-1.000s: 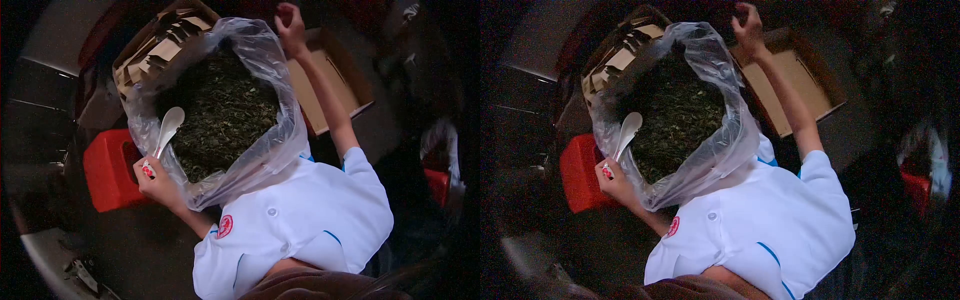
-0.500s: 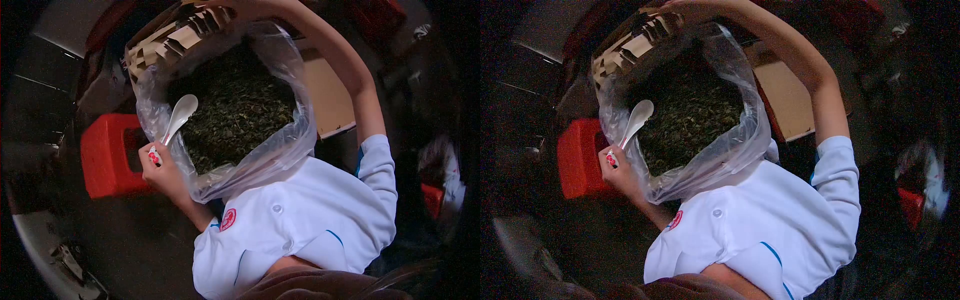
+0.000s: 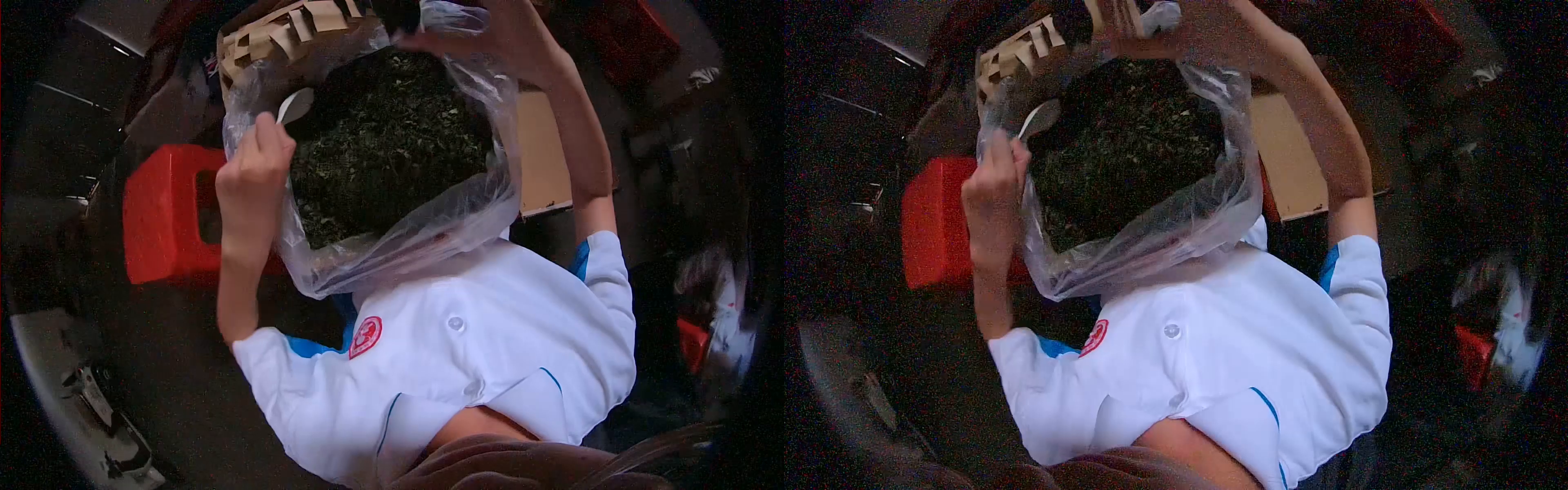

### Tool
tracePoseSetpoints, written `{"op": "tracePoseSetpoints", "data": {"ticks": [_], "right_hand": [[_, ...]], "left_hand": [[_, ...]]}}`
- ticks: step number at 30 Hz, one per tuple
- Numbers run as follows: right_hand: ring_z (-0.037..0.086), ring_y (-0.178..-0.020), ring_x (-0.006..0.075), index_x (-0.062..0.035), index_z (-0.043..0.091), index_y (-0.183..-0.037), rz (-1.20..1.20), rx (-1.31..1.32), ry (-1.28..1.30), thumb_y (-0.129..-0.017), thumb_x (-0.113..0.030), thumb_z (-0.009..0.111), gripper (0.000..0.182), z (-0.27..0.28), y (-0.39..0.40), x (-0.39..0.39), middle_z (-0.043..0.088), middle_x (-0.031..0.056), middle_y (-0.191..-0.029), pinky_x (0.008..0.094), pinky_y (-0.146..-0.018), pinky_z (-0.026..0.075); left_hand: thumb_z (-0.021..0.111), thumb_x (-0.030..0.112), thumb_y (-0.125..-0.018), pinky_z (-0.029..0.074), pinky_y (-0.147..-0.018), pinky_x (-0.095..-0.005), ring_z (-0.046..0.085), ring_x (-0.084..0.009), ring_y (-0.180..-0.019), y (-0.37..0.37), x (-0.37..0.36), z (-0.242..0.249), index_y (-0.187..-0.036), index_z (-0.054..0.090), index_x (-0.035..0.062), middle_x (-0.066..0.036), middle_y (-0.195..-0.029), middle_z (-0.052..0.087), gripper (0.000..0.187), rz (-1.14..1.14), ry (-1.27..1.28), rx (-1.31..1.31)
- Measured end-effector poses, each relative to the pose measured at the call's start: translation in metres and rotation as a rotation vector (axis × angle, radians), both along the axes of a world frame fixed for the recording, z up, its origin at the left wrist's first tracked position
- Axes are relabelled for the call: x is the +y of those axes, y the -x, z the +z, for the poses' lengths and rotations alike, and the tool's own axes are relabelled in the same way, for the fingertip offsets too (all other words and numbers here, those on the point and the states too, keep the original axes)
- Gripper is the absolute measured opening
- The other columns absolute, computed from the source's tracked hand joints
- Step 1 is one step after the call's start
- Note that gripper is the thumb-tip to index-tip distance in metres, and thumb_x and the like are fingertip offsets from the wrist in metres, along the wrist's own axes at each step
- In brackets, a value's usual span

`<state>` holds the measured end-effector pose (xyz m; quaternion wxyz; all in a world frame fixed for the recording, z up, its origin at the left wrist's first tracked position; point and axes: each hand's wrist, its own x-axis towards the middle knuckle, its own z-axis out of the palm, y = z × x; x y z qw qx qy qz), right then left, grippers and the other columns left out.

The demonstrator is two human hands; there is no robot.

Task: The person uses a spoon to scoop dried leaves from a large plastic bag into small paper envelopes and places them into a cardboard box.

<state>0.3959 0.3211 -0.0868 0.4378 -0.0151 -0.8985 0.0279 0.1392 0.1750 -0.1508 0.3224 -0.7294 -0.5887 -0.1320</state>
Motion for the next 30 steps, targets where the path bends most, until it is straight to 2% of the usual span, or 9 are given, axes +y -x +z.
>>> {"op": "tracePoseSetpoints", "data": {"ticks": [3,4,10,13,16,19,22,25,30], "right_hand": [[0.049,-0.106,0.0265,-0.0087,0.046,-0.126,-0.017,-0.068,0.069,-0.072,-0.013,0.076,0.063,-0.009,-0.002,-0.028,0.052,0.0085,-0.116,0.0389,-0.089,0.043],[0.048,-0.107,0.0267,-0.0095,0.046,-0.127,-0.022,-0.072,0.098,-0.072,-0.014,0.076,0.063,-0.013,-0.003,-0.035,0.052,0.0078,-0.117,0.0397,-0.089,0.043],[0.047,-0.110,0.0267,-0.0108,0.045,-0.126,-0.029,-0.084,0.132,-0.072,-0.013,0.075,0.062,-0.017,-0.008,-0.047,0.052,0.0066,-0.118,0.0398,-0.091,0.039],[0.047,-0.111,0.0266,-0.0089,0.044,-0.126,-0.004,-0.098,0.146,-0.072,-0.013,0.075,0.062,-0.018,-0.005,-0.045,0.050,0.0082,-0.117,0.0394,-0.092,0.039],[0.048,-0.111,0.0266,-0.0064,0.043,-0.125,0.029,-0.093,0.206,-0.073,-0.013,0.074,0.061,-0.023,-0.001,-0.041,0.048,0.0102,-0.117,0.0385,-0.092,0.039],[0.050,-0.108,0.0250,-0.0045,0.043,-0.124,0.008,-0.069,0.248,-0.073,-0.012,0.075,0.060,-0.029,-0.002,-0.038,0.047,0.0114,-0.117,0.0352,-0.090,0.043],[0.052,-0.105,0.0228,-0.0032,0.043,-0.122,-0.014,-0.051,0.340,-0.074,-0.011,0.075,0.059,-0.036,0.001,-0.034,0.046,0.0114,-0.115,0.0314,-0.086,0.046],[0.054,-0.102,0.0213,-0.0026,0.044,-0.121,-0.004,-0.037,0.368,-0.074,-0.011,0.075,0.058,-0.034,0.002,-0.034,0.048,0.0113,-0.111,0.0301,-0.084,0.048],[0.055,-0.102,0.0208,-0.0018,0.045,-0.119,-0.050,-0.146,0.428,-0.074,-0.010,0.074,0.054,-0.030,0.001,-0.039,0.051,0.0119,-0.107,0.0317,-0.085,0.047]], "left_hand": [[0.054,0.011,-0.089,0.048,-0.043,-0.0373,0.061,-0.0298,-0.052,0.003,0.009,0.004,-0.083,0.043,0.0027,-0.016,-0.063,0.054,0.015,-0.151,0.149,-0.131],[0.055,0.015,-0.088,0.049,-0.048,-0.0347,0.062,-0.0261,-0.058,0.002,0.011,0.005,-0.081,0.042,0.0042,-0.012,-0.062,0.057,0.018,-0.128,0.181,-0.128],[0.052,0.014,-0.088,0.044,-0.053,-0.0437,0.060,-0.0372,-0.062,0.010,0.029,0.008,-0.082,0.048,-0.0023,-0.021,-0.062,0.057,0.018,-0.283,0.435,-0.639],[0.052,0.015,-0.087,0.042,-0.052,-0.0416,0.059,-0.0388,-0.061,0.006,0.033,-0.002,-0.081,0.052,-0.0040,-0.024,-0.064,0.056,0.020,-0.301,0.506,-0.768],[0.052,0.017,-0.088,0.041,-0.048,-0.0358,0.058,-0.0295,-0.051,0.012,0.040,-0.009,-0.080,0.055,-0.0032,-0.018,-0.059,0.056,0.022,-0.264,0.488,-0.874],[0.054,0.020,-0.088,0.036,-0.042,-0.0263,0.051,-0.0131,-0.045,0.019,0.045,-0.010,-0.081,0.058,0.0022,-0.005,-0.055,0.053,0.020,-0.139,0.669,-1.187],[0.051,0.025,-0.093,0.030,-0.043,-0.0200,0.041,-0.0024,-0.050,0.027,0.044,-0.003,-0.085,0.059,0.0076,0.006,-0.059,0.047,0.021,-0.045,0.732,-1.494],[0.055,0.021,-0.089,0.027,-0.038,-0.0169,0.039,-0.0014,-0.043,0.043,0.049,-0.002,-0.078,0.059,0.0103,0.005,-0.055,0.045,0.016,-0.108,0.630,-1.626],[0.054,0.019,-0.089,0.022,-0.039,-0.0187,0.034,-0.0017,-0.043,0.065,0.041,0.013,-0.076,0.058,0.0089,0.007,-0.055,0.042,0.017,-0.139,0.495,-1.620]]}}
